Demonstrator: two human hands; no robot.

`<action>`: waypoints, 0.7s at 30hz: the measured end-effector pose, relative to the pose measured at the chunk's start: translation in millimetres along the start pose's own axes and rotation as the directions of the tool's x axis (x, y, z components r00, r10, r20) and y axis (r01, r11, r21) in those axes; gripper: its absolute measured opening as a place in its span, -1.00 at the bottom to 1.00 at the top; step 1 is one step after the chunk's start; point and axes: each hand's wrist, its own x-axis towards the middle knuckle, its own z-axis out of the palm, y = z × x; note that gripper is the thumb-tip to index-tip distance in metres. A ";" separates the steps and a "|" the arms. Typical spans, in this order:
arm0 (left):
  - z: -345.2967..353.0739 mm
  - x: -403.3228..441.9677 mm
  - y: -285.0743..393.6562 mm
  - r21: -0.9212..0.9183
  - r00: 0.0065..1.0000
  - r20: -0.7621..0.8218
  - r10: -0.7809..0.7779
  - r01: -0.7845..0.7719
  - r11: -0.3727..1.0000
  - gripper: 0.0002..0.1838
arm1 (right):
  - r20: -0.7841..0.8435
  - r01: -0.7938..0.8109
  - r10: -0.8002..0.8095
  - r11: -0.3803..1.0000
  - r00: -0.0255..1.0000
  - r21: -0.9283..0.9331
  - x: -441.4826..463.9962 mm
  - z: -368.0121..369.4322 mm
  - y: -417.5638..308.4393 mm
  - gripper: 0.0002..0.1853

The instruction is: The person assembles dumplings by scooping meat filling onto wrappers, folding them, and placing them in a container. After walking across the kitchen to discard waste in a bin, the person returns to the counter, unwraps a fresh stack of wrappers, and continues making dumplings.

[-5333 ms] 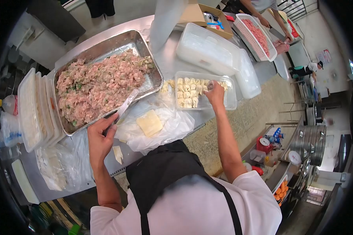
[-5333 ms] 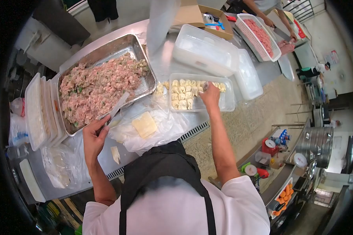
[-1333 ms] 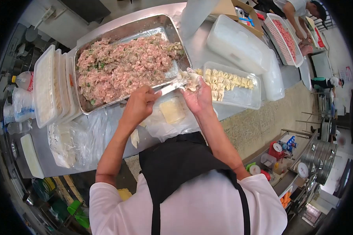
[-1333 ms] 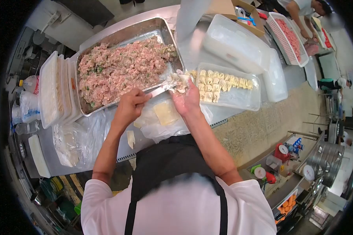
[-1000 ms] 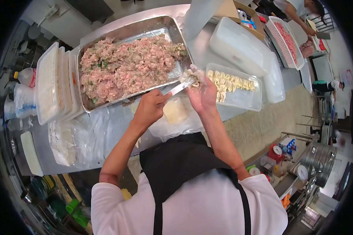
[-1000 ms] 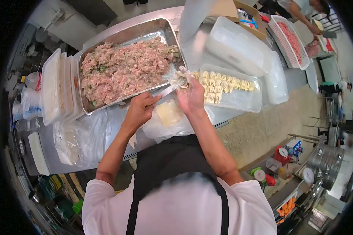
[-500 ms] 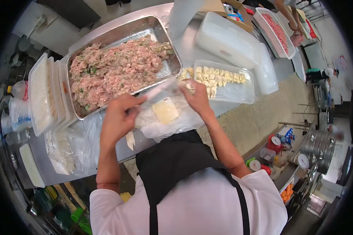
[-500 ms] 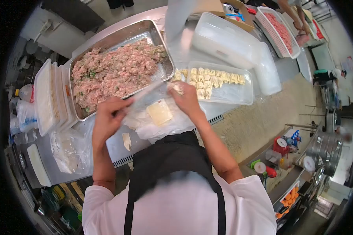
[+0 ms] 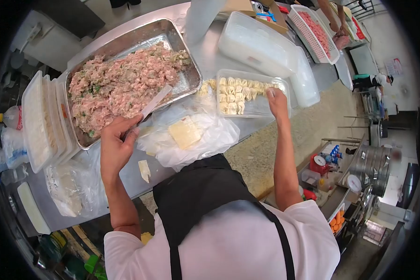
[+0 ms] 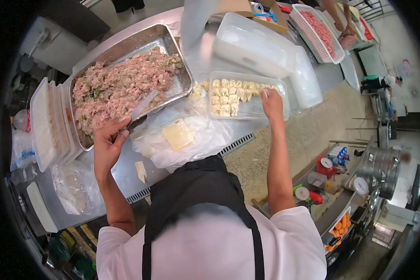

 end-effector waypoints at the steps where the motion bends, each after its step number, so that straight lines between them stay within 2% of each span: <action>1: 0.3 0.3 0.6 -0.001 1.000 0.001 0.002 -0.002 1.000 -0.56 | -0.002 -0.001 0.001 1.000 1.000 -0.002 0.7 0.3 -2.6 -0.59; 3: 0.2 0.5 2.2 0.025 1.000 0.010 0.005 -0.005 1.000 -0.56 | -0.009 0.094 -0.094 0.995 0.995 -0.011 1.2 5.9 -12.7 -0.70; 4: 0.3 0.5 1.3 0.025 1.000 0.013 0.007 -0.007 1.000 -0.56 | -0.011 0.092 -0.092 0.996 0.996 -0.012 1.9 10.0 -13.3 -0.70; 6: 0.0 0.1 -2.4 0.027 0.999 -0.031 0.045 -0.044 0.999 -0.58 | -0.079 0.144 -0.159 0.974 0.984 -0.174 5.9 16.7 -13.0 -0.67; 7: -1.1 -0.8 -3.2 0.026 0.998 -0.030 0.046 -0.045 0.999 -0.58 | -0.080 0.143 -0.159 0.974 0.984 -0.175 6.0 17.7 -11.4 -0.67; 9: -3.4 -3.2 -4.6 0.017 0.999 -0.040 0.030 -0.029 0.999 -0.57 | 0.072 -0.105 0.105 0.994 0.992 -0.007 6.8 20.1 -7.8 -0.65; 10: -3.7 -4.3 -5.8 0.016 0.999 -0.041 0.029 -0.028 0.999 -0.57 | 0.074 -0.105 0.105 0.994 0.992 -0.008 5.8 22.9 -5.9 -0.65; 12: -2.3 -5.5 -8.6 0.023 0.999 -0.048 0.002 -0.001 1.000 -0.58 | 0.012 -0.118 0.117 0.987 0.993 0.111 2.3 28.4 -5.9 -0.65; 16: 4.5 -5.5 -9.5 -0.034 0.999 -0.032 -0.029 0.027 0.999 -0.58 | -0.055 -0.137 0.144 0.984 0.988 0.117 -4.1 31.0 -16.0 -0.71; 18: 4.8 -5.6 -10.1 0.007 1.000 -0.008 0.021 -0.020 1.000 -0.57 | -0.116 -0.134 0.137 0.991 0.984 0.027 -5.0 30.3 -20.1 -0.74; 21: 3.0 -7.4 -8.5 -0.021 1.000 -0.015 -0.025 0.024 0.999 -0.57 | -0.140 -0.152 0.159 0.987 0.977 0.059 -6.7 30.7 -18.0 -0.76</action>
